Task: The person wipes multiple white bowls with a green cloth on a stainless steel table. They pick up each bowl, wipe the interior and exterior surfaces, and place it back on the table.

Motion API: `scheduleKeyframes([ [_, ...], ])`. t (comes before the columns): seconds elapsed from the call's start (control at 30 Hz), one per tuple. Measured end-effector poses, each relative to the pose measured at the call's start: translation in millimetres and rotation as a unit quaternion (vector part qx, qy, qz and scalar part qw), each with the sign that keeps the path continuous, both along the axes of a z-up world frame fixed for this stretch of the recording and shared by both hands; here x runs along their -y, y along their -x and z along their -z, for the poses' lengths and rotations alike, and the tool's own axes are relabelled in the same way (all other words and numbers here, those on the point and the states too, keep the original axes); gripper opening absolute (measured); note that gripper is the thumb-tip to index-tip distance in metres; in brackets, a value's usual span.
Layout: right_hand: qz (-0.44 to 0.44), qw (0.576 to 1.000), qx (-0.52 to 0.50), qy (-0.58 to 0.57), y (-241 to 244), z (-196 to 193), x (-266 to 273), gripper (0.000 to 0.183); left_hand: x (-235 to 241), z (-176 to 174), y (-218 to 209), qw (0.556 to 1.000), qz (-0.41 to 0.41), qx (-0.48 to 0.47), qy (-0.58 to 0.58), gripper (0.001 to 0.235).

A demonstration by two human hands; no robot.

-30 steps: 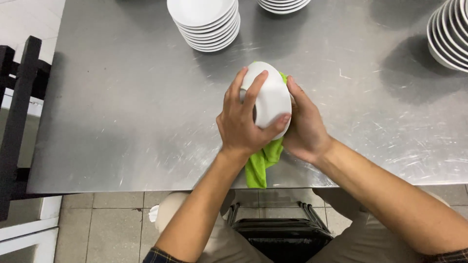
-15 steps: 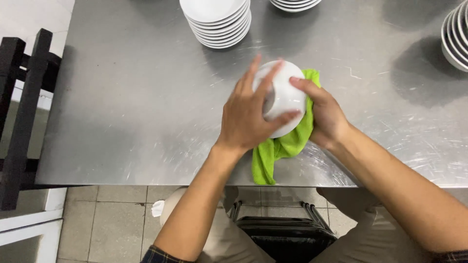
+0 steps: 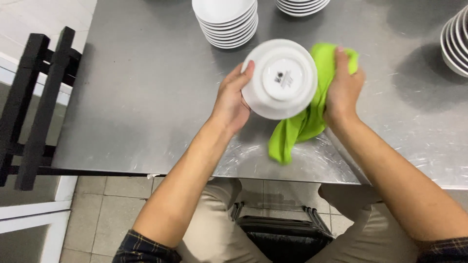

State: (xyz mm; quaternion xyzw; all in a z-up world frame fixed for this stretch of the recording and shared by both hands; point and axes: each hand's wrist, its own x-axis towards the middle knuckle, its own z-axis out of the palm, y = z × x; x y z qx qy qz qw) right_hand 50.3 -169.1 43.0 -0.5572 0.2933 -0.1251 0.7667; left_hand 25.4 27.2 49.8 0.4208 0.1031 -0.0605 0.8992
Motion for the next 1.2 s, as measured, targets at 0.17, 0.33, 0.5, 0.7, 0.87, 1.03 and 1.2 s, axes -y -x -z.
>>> scheduleKeyframes([
  [0.17,-0.107,0.81,0.408,0.407,21,26,20,0.048,-2,-29,11,0.998,-0.061,-0.027,-0.002,0.056],
  [0.33,-0.33,0.609,0.384,0.611,38,24,-1,0.068,11,2,8,0.997,-0.003,-0.068,-0.039,0.042],
  [0.5,-0.272,0.79,0.368,0.408,23,25,-4,0.061,36,6,10,0.991,0.025,0.09,-0.095,0.035],
  [0.7,-0.2,0.957,0.191,0.082,11,6,-5,0.062,55,9,20,0.959,0.045,0.194,-0.203,0.031],
  [0.87,-0.273,0.949,0.048,-0.15,6,-27,0,0.067,51,13,22,0.894,0.046,0.301,-0.328,0.04],
  [1.03,-0.344,0.918,0.088,-0.178,11,-43,10,0.091,50,22,11,0.752,0.03,0.429,-0.499,0.039],
  [1.2,-0.361,0.917,0.106,-0.131,15,-48,15,0.09,40,12,5,0.624,0.049,0.464,-0.627,0.033],
])
